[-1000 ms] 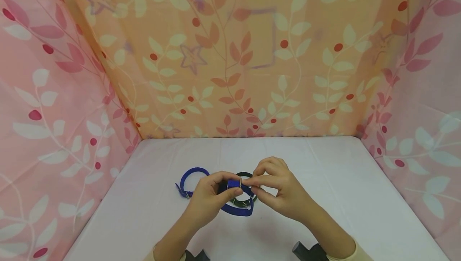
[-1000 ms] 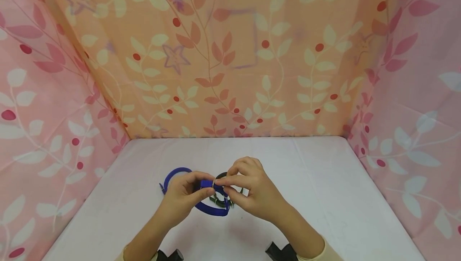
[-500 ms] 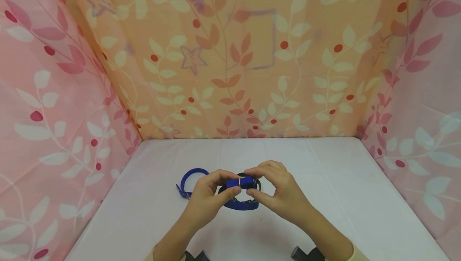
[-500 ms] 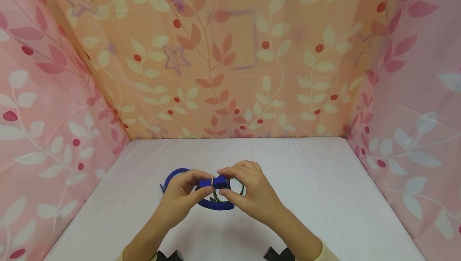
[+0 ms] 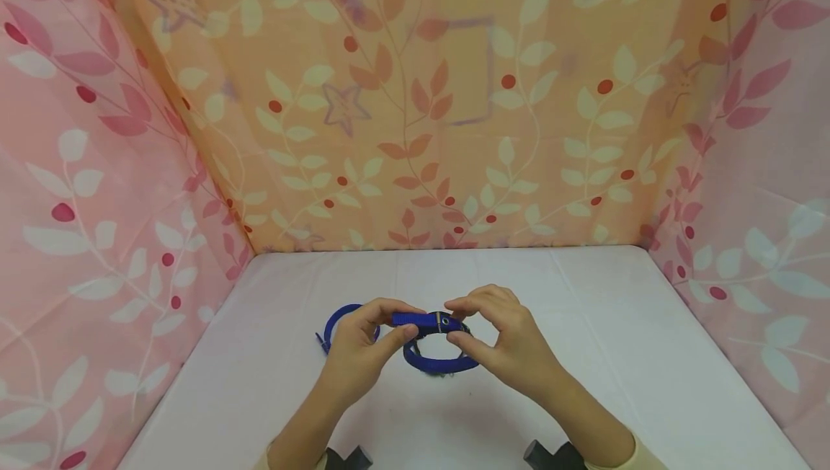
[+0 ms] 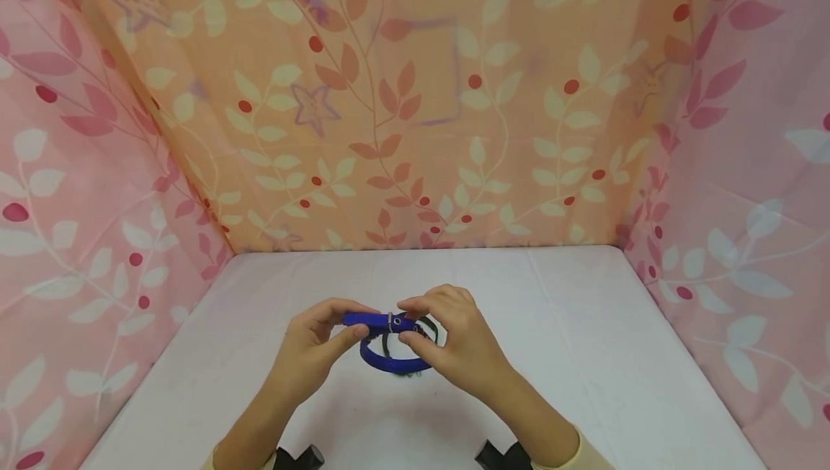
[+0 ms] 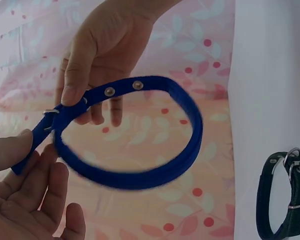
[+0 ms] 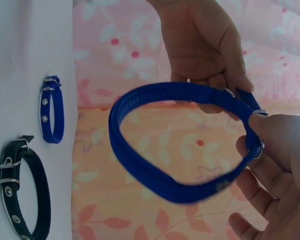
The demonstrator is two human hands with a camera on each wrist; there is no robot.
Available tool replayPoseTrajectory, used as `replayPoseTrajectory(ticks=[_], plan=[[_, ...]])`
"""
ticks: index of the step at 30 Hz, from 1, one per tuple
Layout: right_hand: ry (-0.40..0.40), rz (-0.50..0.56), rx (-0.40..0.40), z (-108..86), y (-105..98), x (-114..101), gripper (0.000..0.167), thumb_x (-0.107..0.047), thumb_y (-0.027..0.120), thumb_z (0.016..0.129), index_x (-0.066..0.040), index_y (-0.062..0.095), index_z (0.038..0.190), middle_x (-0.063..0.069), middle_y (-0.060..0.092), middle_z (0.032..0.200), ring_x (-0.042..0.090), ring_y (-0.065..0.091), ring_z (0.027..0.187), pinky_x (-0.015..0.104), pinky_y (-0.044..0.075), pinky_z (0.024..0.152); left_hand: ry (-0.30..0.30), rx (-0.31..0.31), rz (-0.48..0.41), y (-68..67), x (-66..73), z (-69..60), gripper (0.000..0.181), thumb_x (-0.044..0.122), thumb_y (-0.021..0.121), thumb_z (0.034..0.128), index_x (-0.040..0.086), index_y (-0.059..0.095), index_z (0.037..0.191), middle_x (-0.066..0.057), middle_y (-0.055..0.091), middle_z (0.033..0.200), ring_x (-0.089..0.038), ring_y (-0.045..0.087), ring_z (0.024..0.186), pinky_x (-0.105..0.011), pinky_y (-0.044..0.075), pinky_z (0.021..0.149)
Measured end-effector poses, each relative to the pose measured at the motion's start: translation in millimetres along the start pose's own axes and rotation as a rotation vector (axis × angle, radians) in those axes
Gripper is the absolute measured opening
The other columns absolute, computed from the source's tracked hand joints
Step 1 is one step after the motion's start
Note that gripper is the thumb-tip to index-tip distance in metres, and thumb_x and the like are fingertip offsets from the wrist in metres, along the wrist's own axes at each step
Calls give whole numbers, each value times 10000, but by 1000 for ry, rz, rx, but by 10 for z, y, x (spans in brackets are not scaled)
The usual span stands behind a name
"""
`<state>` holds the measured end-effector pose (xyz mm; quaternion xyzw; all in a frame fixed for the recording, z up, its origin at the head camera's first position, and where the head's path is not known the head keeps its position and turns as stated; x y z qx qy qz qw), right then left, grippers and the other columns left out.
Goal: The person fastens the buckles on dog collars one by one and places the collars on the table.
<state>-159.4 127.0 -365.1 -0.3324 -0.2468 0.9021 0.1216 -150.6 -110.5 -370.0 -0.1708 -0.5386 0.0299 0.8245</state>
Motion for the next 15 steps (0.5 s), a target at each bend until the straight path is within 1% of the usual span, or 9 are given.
replayPoseTrajectory(ticks=[7,9,11,15], plan=[[-8,-5,1,9,-2,29,377,-195,856,853,-247,719,1200,-141,706,1073,73,617,1066,341,428,1002,18,29,-4,-73,34,14,174,233,732,957,230,719,1131,68,742,1031,-189,678,989,-327,477,1037],[-11,-8,7,11,-3,32,371,-194,858,851,-243,723,1192,-128,714,1070,75,621,1061,338,429,996,25,39,-9,-91,47,17,168,216,728,961,214,720,1129,60,738,1038,-195,674,987,-308,482,1028],[-12,-11,15,12,-4,36,361,-186,858,849,-238,729,1182,-122,721,1064,81,625,1060,339,429,992,29,56,-8,-110,60,18,167,204,727,961,206,719,1128,57,733,1045,-197,667,984,-293,497,992],[4,-2,29,15,-4,37,332,-171,859,846,-235,738,1149,-144,723,1059,80,622,1071,329,440,982,35,90,-22,-142,77,18,172,175,732,954,186,715,1124,41,731,1060,-196,663,988,-271,518,951]])
Point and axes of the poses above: each hand's wrist, its own z-axis towards the middle knuckle, its own y-axis out of the palm, x = y × z, the point moved 2 cm from there along z, towards the middle knuckle
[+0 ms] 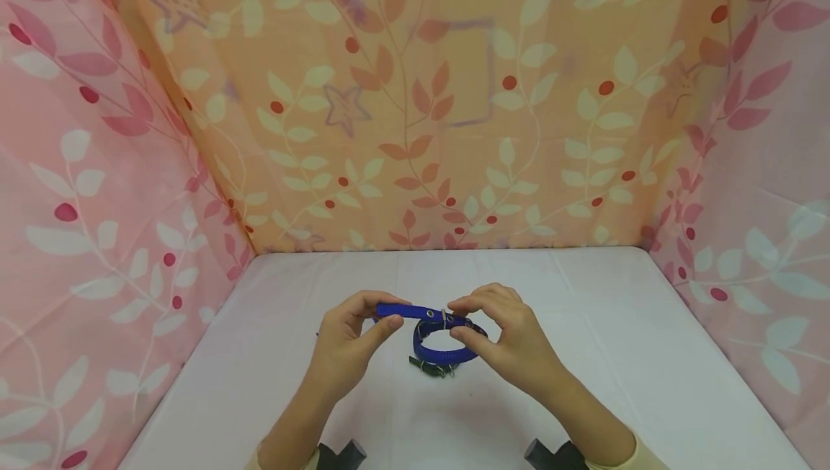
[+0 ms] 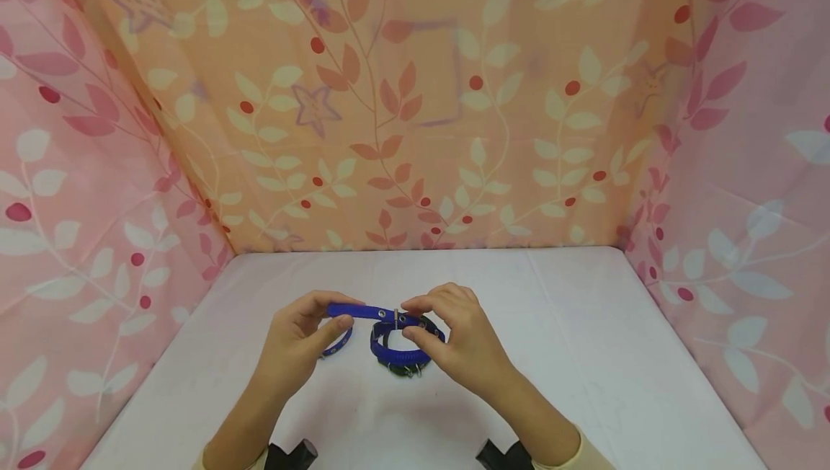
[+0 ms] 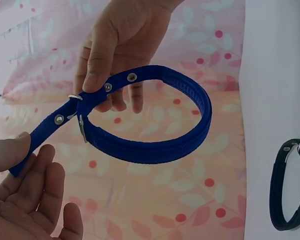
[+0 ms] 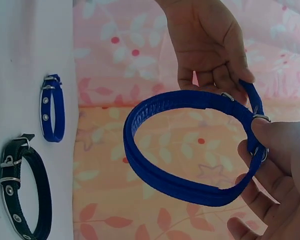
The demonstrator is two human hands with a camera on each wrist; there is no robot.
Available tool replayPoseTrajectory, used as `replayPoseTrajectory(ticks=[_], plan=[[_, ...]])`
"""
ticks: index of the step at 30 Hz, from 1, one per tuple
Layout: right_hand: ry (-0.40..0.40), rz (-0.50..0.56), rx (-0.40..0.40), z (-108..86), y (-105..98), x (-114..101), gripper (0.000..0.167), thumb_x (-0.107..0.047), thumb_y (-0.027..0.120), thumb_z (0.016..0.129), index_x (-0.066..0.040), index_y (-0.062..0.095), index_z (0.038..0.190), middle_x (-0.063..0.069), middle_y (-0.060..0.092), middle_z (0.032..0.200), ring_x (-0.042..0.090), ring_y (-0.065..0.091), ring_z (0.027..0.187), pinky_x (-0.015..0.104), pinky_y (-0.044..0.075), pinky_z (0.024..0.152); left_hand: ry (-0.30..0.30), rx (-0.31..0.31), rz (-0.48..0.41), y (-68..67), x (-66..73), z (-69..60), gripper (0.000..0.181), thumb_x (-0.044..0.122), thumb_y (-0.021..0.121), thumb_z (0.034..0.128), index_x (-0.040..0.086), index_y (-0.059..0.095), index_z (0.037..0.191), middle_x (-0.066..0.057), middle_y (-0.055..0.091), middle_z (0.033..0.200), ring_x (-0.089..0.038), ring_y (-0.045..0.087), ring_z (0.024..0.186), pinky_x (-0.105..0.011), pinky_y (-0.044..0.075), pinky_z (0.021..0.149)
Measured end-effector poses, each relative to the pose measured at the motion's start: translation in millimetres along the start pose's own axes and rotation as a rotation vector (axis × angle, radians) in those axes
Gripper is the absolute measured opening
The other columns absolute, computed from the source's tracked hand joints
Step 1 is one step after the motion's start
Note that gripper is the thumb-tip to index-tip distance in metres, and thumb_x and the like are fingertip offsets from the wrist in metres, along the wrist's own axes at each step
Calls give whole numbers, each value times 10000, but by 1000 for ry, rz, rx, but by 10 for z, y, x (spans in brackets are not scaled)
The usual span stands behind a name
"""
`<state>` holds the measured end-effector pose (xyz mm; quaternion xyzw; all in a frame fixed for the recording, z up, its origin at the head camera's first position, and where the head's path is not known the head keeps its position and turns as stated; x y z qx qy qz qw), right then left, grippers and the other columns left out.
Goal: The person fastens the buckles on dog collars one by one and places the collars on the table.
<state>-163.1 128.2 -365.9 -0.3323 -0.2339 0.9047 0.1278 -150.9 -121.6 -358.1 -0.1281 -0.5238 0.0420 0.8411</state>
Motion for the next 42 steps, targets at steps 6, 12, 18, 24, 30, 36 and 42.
replayPoseTrajectory(ticks=[6,12,18,24,30,36,42], plan=[[32,66,32,-2,-3,-18,301,-141,850,850,-234,742,1114,-128,725,1053,105,632,1050,308,493,919,-35,-6,-85,28,-3,6,191,137,723,962,122,686,1149,-25,729,1116,-254,665,1049,-296,536,955],[132,151,55,-9,-27,-22,318,-122,851,844,-230,741,1122,-107,720,1063,102,655,1053,282,512,975,-163,-81,-44,153,-80,-2,294,237,795,911,247,699,1189,66,708,1192,-237,629,1184,-492,457,1095],[163,166,20,-8,-14,-26,333,-146,829,873,-257,743,1175,-132,717,1077,93,642,1075,332,524,957,-115,-132,-28,281,-148,-36,257,233,787,918,204,736,1168,44,725,1155,-190,667,1099,-378,504,1059],[73,143,-2,0,-3,-30,285,-134,804,896,-268,760,1144,-143,717,1023,106,621,1046,318,499,884,-32,-114,-103,345,-159,-69,206,167,737,957,163,747,1163,-13,699,1162,-205,672,1045,-262,567,930],[41,147,18,-14,24,-25,200,-128,797,902,-262,764,1047,-111,706,1021,117,616,1041,300,513,903,31,-126,-178,396,-167,-81,190,99,694,979,84,739,1163,-99,662,1130,-197,665,952,-257,591,839],[10,139,61,-11,18,-65,224,-114,823,876,-253,757,1038,-96,719,1063,135,622,1078,283,517,921,57,-151,-207,420,-164,-88,194,85,673,992,84,740,1174,-81,672,1188,-220,667,1073,-277,588,890],[-6,146,71,-22,9,-109,278,-90,831,862,-238,744,1080,-107,716,1038,131,626,1060,276,500,938,115,-170,-193,448,-170,-104,201,53,647,1001,36,736,1181,-107,661,1206,-225,631,1188,-304,546,991]])
Point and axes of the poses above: each hand's wrist, its own z-axis towards the middle knuckle, its own y-axis out of the palm, x = y × z, the point moved 2 cm from there along z, towards the middle knuckle
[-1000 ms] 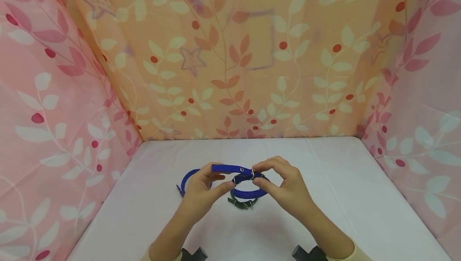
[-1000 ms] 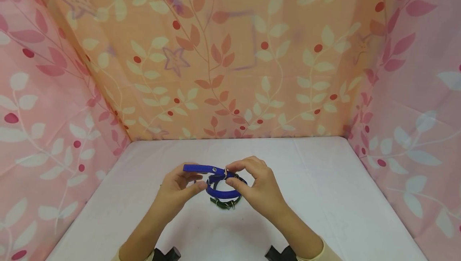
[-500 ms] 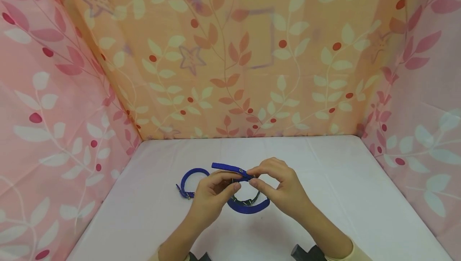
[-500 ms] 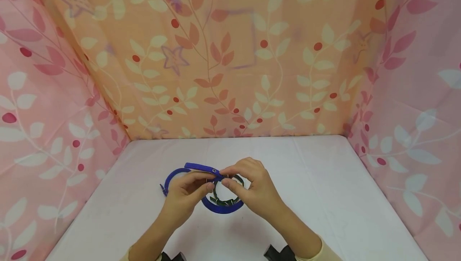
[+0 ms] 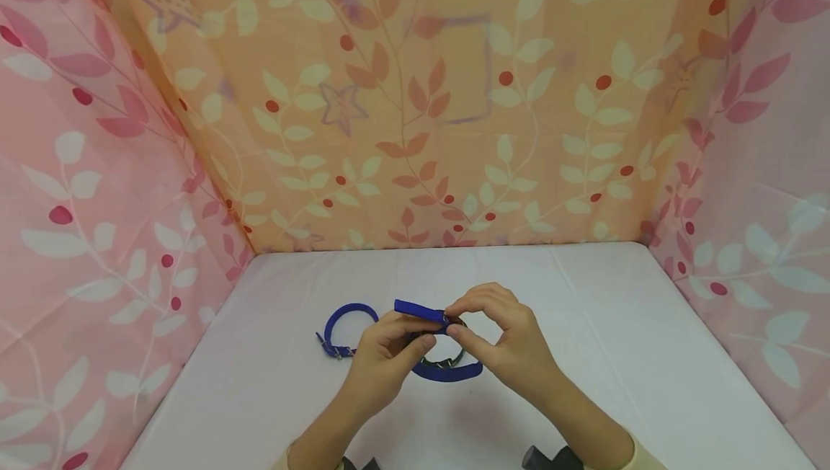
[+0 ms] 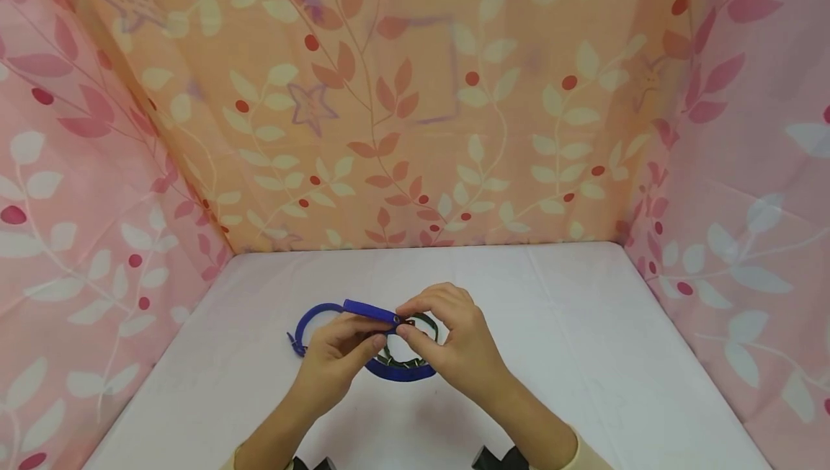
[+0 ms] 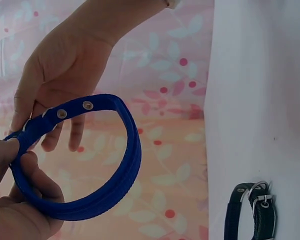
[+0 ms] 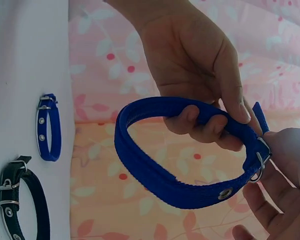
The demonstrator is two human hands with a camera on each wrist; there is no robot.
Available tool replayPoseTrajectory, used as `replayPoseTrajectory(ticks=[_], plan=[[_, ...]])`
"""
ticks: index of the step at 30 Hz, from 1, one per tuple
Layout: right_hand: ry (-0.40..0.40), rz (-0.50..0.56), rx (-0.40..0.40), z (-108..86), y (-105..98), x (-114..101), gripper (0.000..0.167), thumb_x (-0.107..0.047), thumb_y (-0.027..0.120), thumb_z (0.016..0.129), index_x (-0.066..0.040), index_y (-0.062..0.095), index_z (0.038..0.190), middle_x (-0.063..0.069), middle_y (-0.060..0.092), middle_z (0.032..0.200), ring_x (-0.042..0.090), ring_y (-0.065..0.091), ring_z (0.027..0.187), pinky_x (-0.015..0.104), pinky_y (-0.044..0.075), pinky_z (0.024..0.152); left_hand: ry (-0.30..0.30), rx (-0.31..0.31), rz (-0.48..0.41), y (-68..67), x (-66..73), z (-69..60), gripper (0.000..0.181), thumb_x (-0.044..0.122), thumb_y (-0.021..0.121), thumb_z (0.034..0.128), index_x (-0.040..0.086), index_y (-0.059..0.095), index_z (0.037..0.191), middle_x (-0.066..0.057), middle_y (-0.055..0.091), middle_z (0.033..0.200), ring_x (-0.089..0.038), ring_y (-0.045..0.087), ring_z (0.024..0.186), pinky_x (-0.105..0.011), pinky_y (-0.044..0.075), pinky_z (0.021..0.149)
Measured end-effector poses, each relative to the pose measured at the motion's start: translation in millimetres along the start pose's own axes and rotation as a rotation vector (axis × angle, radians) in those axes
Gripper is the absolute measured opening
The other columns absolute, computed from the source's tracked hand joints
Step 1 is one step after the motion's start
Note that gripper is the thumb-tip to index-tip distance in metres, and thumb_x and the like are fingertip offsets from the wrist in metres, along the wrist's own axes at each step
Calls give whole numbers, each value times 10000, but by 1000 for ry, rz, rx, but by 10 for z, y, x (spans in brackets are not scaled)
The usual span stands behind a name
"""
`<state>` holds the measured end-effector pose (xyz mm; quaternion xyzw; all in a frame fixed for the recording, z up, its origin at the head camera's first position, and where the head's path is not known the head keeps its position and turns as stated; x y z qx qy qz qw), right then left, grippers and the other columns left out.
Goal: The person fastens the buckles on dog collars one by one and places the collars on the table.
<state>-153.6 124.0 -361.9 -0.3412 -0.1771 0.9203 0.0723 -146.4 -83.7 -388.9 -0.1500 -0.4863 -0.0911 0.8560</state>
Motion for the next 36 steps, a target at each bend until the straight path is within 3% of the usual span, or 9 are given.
replayPoseTrajectory(ticks=[5,9,14,21,24,29,36], plan=[[0,-6,-10,3,-10,-24,290,-80,828,861,-223,740,1097,-104,713,1049,129,620,1063,274,493,946,39,-27,18,8,2,-6,218,16,619,1007,36,731,1193,-104,647,1235,-218,599,1213,-293,534,1009],[-4,-5,-28,7,-12,-30,313,-72,826,858,-230,739,1115,-110,709,1054,124,614,1055,283,483,936,36,-48,9,12,16,-9,227,19,599,1019,46,723,1208,-109,632,1257,-222,592,1235,-288,520,1030],[12,-15,-50,14,-16,-30,333,-64,821,856,-247,734,1120,-119,699,1051,115,605,1043,296,475,922,-4,-54,-36,19,6,-2,230,26,600,1021,40,663,1242,-155,634,1248,-207,629,1189,-283,530,1015],[48,-43,-76,20,-31,-27,327,-94,819,868,-273,724,1125,-141,686,1059,102,591,1061,316,475,932,-78,0,-60,4,-3,24,262,60,669,989,52,606,1243,-144,650,1182,-274,648,1054,-255,559,937],[36,-45,-76,17,-28,-20,316,-103,817,874,-269,723,1126,-135,687,1059,106,592,1061,320,470,937,-97,12,-76,-5,-3,26,283,64,692,974,59,595,1240,-152,654,1171,-316,655,1060,-265,565,939],[19,-42,-68,20,-20,-15,301,-127,818,881,-273,720,1125,-137,685,1062,107,596,1069,316,457,956,-107,24,-88,-22,3,22,346,55,717,953,54,569,1266,-184,657,1153,-271,677,1069,-282,578,923],[-26,-45,-50,10,-14,-18,312,-98,824,869,-252,725,1121,-122,689,1060,120,602,1079,306,458,973,-161,25,-69,-13,4,16,388,97,756,931,90,571,1272,-144,695,1141,-301,702,1071,-313,588,913]])
Point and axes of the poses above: each hand's wrist, its own z-axis towards the middle knuckle, its own y-axis out of the palm, x = y × z, the point moved 2 cm from there along z, towards the middle knuckle
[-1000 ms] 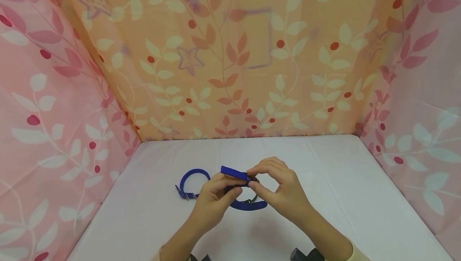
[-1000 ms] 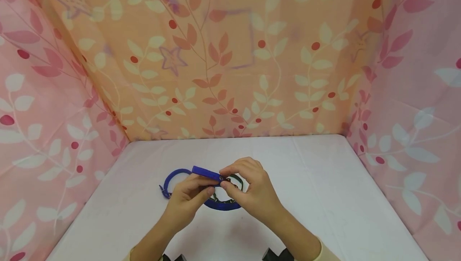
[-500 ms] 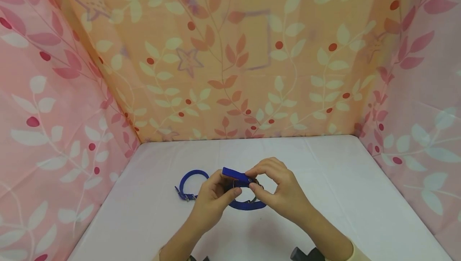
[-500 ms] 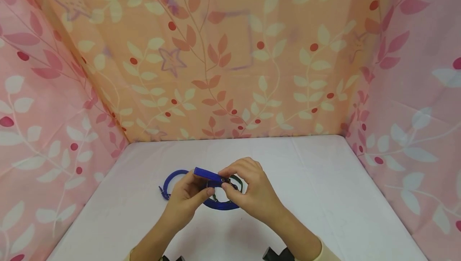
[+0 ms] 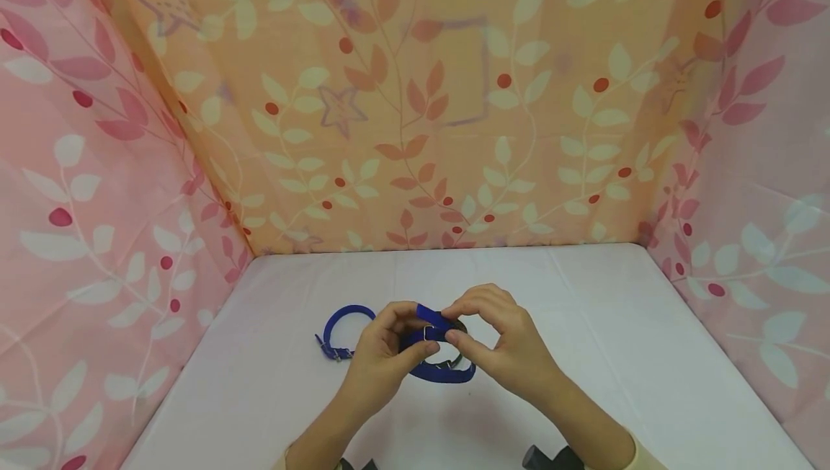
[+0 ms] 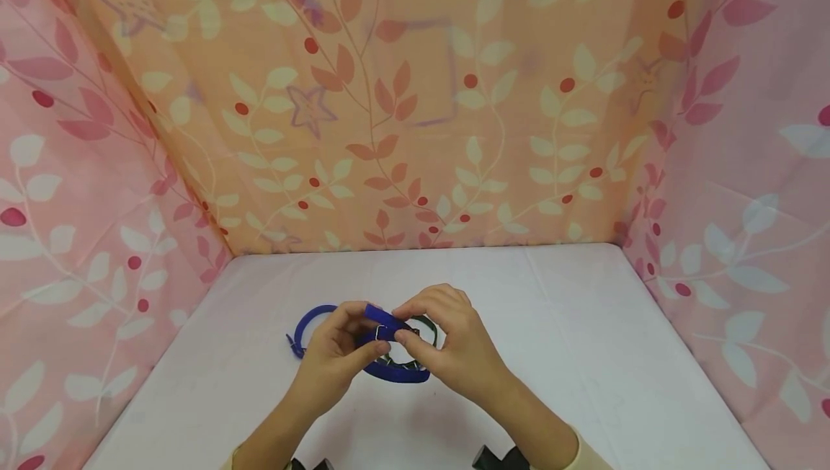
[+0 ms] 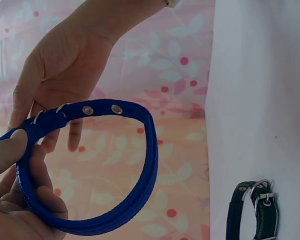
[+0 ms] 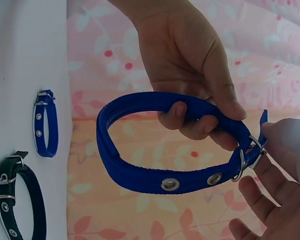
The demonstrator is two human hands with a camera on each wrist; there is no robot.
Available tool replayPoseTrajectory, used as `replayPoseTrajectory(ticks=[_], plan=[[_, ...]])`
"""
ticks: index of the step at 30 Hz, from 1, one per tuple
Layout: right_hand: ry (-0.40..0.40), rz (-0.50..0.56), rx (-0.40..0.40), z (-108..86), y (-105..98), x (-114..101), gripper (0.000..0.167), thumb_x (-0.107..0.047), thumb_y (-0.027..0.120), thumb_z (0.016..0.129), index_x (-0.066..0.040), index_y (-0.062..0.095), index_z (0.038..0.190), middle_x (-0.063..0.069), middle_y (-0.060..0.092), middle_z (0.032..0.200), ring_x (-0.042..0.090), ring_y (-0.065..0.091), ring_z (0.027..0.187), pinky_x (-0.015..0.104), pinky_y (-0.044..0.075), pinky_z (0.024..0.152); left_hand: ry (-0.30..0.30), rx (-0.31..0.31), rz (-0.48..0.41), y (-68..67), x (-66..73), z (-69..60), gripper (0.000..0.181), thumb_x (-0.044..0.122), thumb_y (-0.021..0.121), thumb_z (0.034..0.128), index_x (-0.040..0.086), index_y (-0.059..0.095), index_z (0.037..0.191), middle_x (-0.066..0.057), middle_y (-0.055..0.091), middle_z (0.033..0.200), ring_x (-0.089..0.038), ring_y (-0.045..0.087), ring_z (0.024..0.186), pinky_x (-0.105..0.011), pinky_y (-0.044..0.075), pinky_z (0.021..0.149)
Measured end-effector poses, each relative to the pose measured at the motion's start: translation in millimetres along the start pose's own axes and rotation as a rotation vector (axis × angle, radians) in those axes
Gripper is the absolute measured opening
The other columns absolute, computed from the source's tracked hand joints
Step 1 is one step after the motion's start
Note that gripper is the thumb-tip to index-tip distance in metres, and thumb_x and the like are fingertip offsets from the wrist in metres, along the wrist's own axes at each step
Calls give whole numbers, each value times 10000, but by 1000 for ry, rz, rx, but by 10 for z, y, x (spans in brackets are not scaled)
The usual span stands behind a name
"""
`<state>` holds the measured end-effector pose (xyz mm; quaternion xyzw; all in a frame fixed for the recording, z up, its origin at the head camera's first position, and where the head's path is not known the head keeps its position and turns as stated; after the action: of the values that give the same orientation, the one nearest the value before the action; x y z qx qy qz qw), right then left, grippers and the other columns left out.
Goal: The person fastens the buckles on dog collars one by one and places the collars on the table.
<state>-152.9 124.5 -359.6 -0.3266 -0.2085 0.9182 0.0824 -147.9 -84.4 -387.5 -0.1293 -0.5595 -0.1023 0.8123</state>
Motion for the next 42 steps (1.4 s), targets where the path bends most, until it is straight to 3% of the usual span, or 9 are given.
replayPoseTrajectory(ticks=[8,17,29,36,42], plan=[[-96,26,80,8,-10,-3,369,8,827,817,-214,743,1099,-83,715,1028,162,620,1053,278,461,967,-90,25,46,4,-15,6,417,162,802,900,134,595,1261,-78,692,1155,-260,683,1089,-285,578,925],[-125,28,128,1,-17,33,388,31,826,794,-194,756,1102,-56,728,1008,171,617,1028,260,466,944,-192,60,86,-19,-9,-11,337,271,821,883,173,688,1177,-67,714,1111,-224,717,1002,-281,593,877],[-155,-40,72,33,-37,40,362,-16,826,783,-227,754,1068,-106,687,986,147,597,1019,310,426,970,-107,74,119,-25,48,-3,225,154,777,913,197,719,1127,-26,682,1102,-276,685,1012,-269,598,855],[-129,-42,-5,36,-48,51,346,-5,808,772,-242,740,1015,-128,657,959,113,584,1008,305,413,976,-84,78,158,-21,55,-16,185,175,752,936,175,706,1116,-13,662,1089,-205,671,971,-278,606,830],[-181,-79,-35,37,-63,53,339,-8,794,741,-252,738,970,-154,635,935,103,565,1002,307,396,972,-57,77,211,-8,79,-31,170,206,733,954,184,699,1119,11,653,1077,-192,660,939,-271,606,808]])
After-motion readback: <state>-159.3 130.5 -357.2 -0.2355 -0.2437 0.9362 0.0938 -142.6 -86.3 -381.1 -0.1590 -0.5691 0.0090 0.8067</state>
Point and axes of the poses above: each hand's wrist, its own z-axis towards the middle knuckle, its own y-axis out of the palm, x = y × z, the point moved 2 cm from there along z, towards the middle knuckle
